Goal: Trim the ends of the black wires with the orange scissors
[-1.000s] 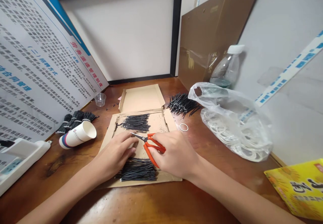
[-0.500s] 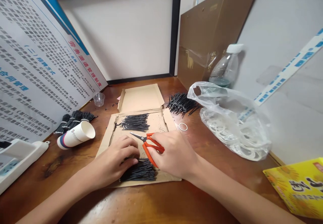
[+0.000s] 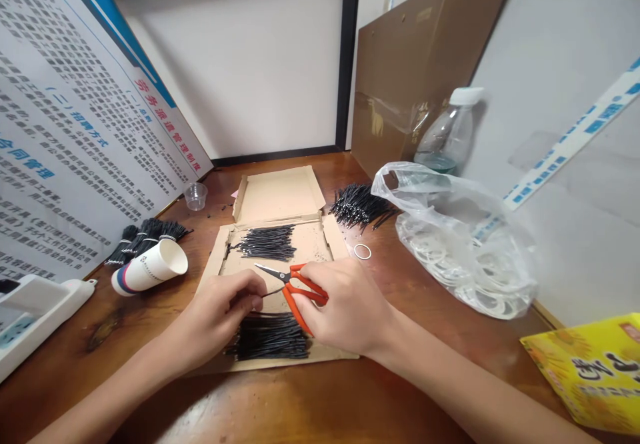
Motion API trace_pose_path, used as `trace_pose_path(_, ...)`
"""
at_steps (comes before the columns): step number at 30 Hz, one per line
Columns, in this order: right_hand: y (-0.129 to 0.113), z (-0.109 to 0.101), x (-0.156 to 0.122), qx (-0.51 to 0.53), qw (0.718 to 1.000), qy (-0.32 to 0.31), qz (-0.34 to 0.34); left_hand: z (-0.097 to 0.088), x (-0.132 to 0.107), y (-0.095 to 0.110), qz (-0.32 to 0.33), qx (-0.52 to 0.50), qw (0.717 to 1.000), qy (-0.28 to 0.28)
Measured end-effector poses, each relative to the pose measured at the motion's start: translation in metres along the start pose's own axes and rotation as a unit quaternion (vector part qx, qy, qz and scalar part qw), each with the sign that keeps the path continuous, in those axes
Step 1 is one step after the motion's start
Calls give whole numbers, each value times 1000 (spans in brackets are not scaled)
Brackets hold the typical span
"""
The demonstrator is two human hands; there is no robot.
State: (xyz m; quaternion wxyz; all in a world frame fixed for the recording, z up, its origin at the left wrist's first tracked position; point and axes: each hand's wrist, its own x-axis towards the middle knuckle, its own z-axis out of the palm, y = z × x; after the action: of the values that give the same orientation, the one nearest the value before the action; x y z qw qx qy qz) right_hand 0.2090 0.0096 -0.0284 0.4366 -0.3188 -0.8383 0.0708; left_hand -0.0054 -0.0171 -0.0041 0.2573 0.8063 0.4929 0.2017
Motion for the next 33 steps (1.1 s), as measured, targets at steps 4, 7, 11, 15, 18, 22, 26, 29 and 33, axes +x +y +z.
trace_pose_path(4,1,0,0,0,1000,-6,7,1,2,-1,6,-3,1000,24)
trace_pose_path(7,0,-1,1,12,1000,-15,10,1,2,-2,20,-20,999,47)
trace_pose_path(11,-1,-3,1,25,999,-24,13,1,3,-3,59,-36,993,95)
trace_pose_path(15,-1,-3,1,27,999,-15,7,2,2,-4,49,-94,988,111)
trace_pose_path(18,-1,-2,3,19,1000,-15,4,2,1,-4,36,-108,987,110)
trace_pose_path(22,-3,-3,3,17,1000,-23,4,0,1,-1,29,-109,987,118)
trace_pose_path(26,-4,-4,2,18,999,-29,7,0,2,2,26,-109,986,126)
trace_pose_path(29,-4,-5,1,16,999,-31,2,1,2,0,30,-125,984,121)
trace_pose_path(33,-5,-5,2,16,1000,-24,-5,2,2,-2,29,-133,984,114)
